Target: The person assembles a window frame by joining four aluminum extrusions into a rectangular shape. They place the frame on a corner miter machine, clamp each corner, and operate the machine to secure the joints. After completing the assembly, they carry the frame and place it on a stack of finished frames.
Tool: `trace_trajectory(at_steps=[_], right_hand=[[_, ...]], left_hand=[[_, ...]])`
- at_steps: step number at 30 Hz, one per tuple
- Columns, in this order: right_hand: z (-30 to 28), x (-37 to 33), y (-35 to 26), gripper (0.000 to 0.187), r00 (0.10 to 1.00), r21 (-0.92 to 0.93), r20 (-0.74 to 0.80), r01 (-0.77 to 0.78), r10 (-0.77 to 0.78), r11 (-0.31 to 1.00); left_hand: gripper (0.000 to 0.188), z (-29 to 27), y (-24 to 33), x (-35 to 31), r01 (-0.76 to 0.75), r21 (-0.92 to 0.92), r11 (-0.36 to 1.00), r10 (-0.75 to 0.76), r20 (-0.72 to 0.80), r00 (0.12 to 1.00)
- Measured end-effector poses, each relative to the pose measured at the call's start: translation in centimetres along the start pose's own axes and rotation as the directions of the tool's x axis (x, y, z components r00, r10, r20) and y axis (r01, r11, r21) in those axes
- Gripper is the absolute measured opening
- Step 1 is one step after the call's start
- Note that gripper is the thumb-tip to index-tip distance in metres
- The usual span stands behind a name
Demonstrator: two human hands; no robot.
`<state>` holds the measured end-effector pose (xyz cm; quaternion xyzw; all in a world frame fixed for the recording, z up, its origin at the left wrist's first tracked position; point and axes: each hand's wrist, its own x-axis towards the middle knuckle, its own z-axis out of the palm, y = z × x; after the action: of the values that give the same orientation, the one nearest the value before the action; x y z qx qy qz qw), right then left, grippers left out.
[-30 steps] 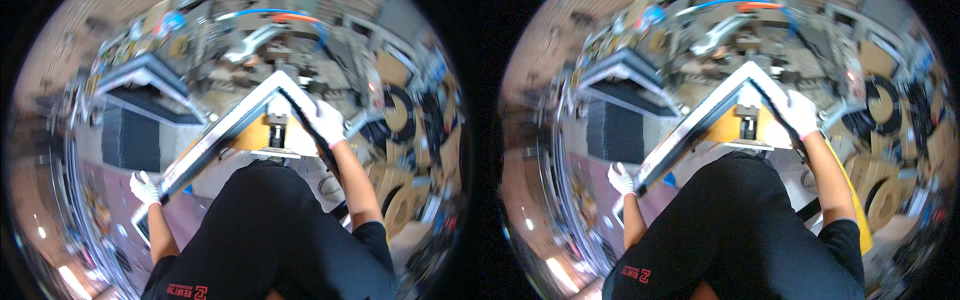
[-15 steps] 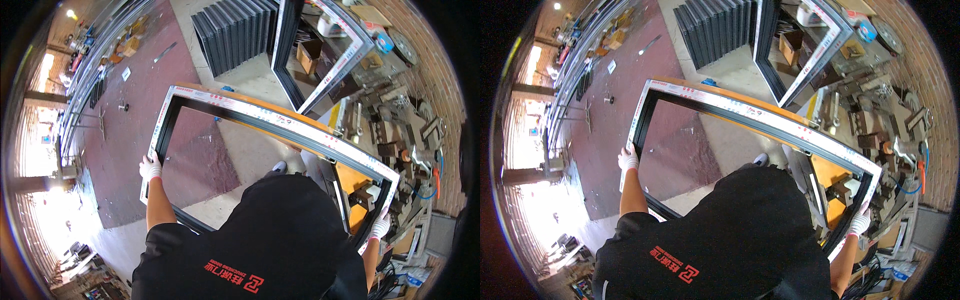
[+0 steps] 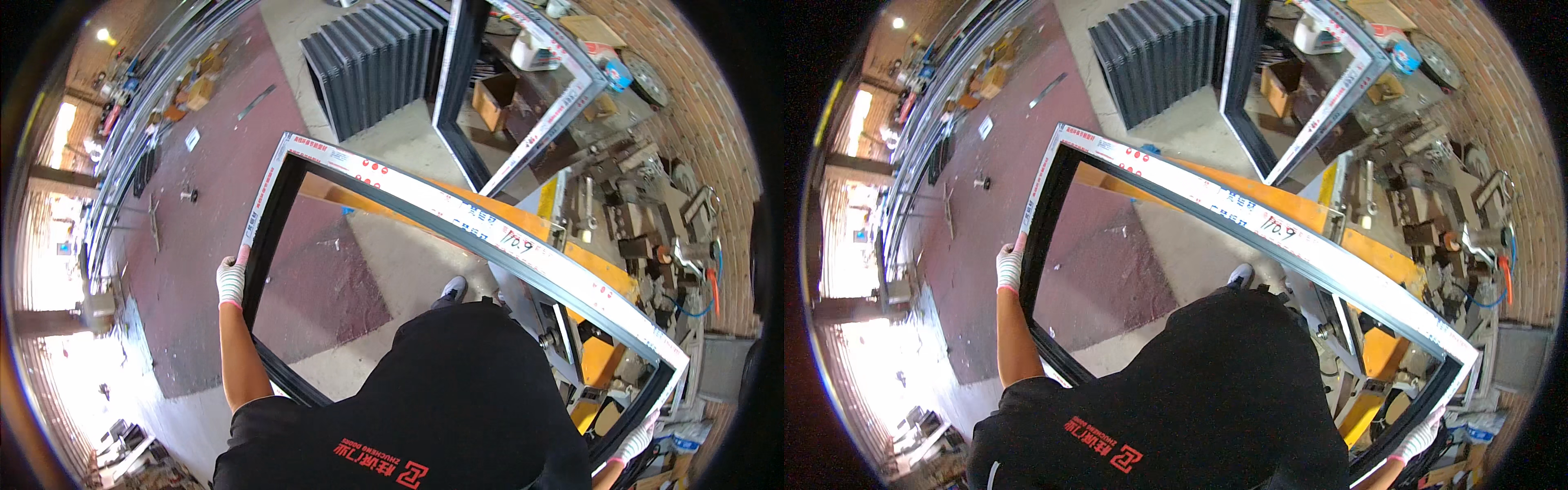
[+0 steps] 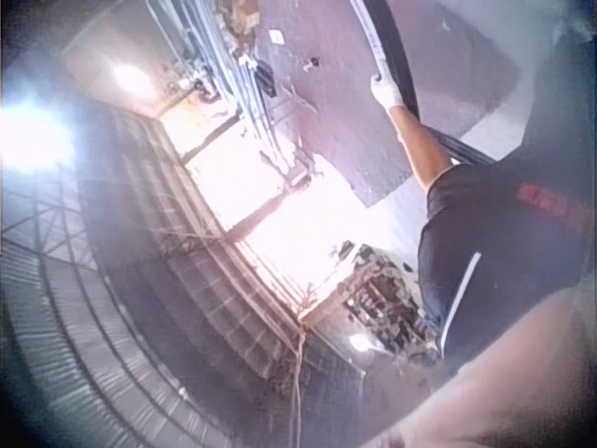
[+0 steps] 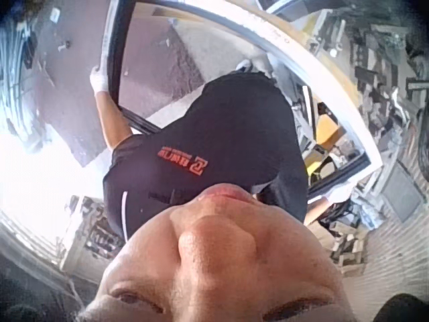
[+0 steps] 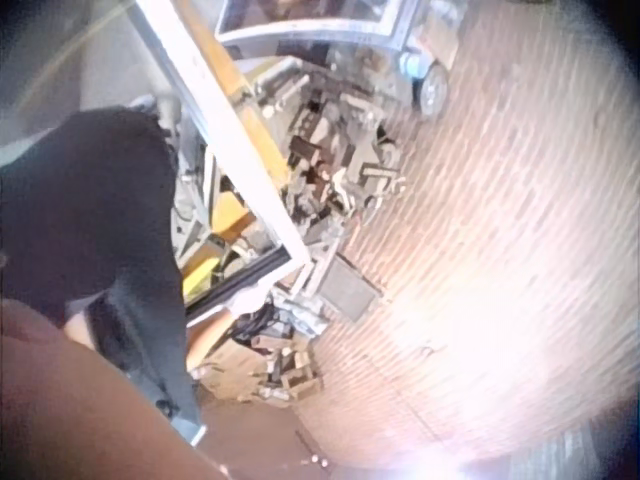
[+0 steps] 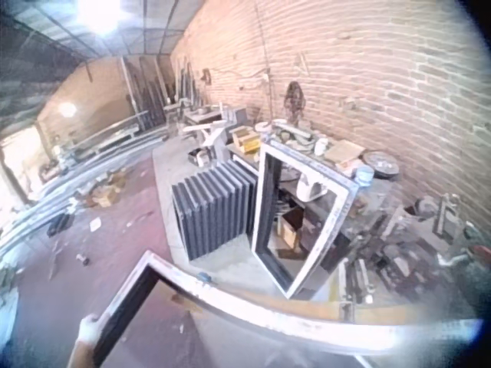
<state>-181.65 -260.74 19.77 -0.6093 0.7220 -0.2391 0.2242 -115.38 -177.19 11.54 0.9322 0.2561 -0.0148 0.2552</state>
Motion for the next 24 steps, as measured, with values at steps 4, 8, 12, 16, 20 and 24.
trace_trajectory(at_steps=[4, 8, 12, 16, 20, 24], right_hand=[[-7.2, -4.0, 6.8, 0.075, 0.982, 0.048, -0.093, -0.159, 0.163, 0.986], [-12.1, -10.0, 16.9, 0.076, 0.932, -0.020, -0.217, -0.301, 0.290, 0.953], [-16.0, -18.4, 26.8, 0.078, 0.849, -0.039, -0.296, -0.469, 0.438, 0.882], [-19.4, -31.9, 35.6, 0.079, 0.728, -0.015, -0.394, -0.616, 0.561, 0.788], [-19.7, -43.4, 42.7, 0.081, 0.601, 0.067, -0.448, -0.715, 0.662, 0.695], [-19.5, -54.3, 46.5, 0.081, 0.361, 0.158, -0.451, -0.868, 0.816, 0.471]], left_hand=[[0.072, 2.3, 9.0, -0.6, -0.127, -0.008, 0.992, 0.128, 0.068, 0.990], [0.066, 6.2, 19.1, -2.7, -0.361, -0.014, 0.933, 0.359, 0.146, 0.922], [0.062, 10.9, 28.0, -6.5, -0.628, 0.122, 0.768, 0.600, 0.205, 0.773], [0.054, 14.6, 35.4, -13.4, -0.795, 0.103, 0.598, 0.724, 0.357, 0.591], [0.072, 19.0, 40.9, -23.8, -0.893, -0.007, 0.450, 0.784, 0.483, 0.391], [0.073, 21.8, 43.3, -33.9, -0.974, -0.047, 0.220, 0.831, 0.533, 0.162]])
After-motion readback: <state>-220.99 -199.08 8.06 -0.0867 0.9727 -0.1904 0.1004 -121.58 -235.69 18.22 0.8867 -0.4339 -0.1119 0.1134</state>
